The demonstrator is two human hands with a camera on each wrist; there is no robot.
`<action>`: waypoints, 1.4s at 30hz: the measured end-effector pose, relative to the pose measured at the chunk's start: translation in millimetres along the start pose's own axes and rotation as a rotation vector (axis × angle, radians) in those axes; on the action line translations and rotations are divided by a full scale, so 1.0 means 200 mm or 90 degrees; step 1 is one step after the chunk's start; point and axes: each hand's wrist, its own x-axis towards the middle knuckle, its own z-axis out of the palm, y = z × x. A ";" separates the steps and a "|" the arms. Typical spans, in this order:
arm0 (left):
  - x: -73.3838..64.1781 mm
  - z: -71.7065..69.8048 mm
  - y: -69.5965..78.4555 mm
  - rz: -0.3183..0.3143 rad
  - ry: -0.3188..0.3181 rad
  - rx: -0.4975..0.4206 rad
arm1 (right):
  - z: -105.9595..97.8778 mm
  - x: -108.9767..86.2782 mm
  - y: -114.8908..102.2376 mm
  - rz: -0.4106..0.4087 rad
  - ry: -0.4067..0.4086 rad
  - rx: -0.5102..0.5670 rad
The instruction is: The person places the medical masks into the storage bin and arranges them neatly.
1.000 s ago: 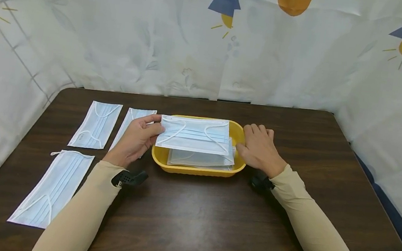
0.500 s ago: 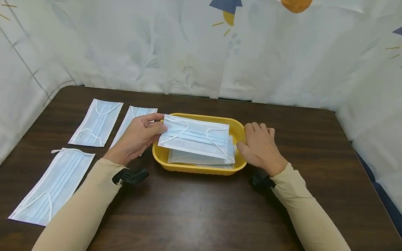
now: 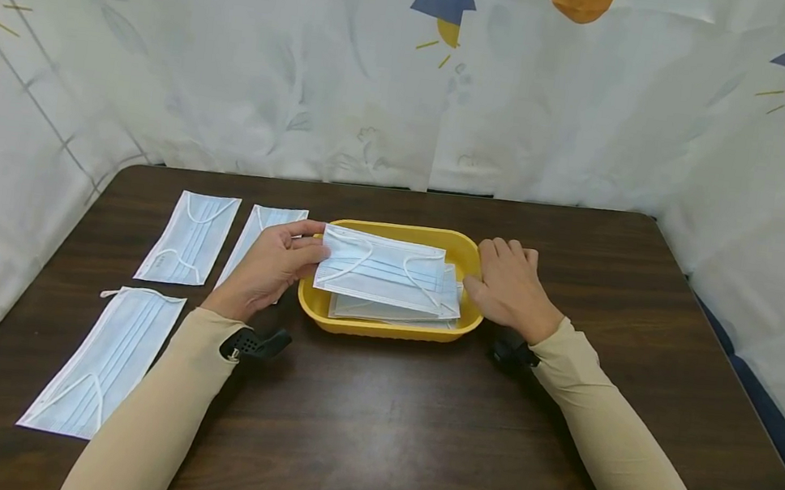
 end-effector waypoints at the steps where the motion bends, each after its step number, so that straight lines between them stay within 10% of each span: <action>1: 0.00 0.00 0.00 0.000 -0.001 0.001 | 0.00 0.00 0.00 -0.001 0.001 0.000; 42: 0.05 0.13 0.09 -0.013 0.001 0.049 | 0.00 0.00 0.01 -0.013 0.016 0.000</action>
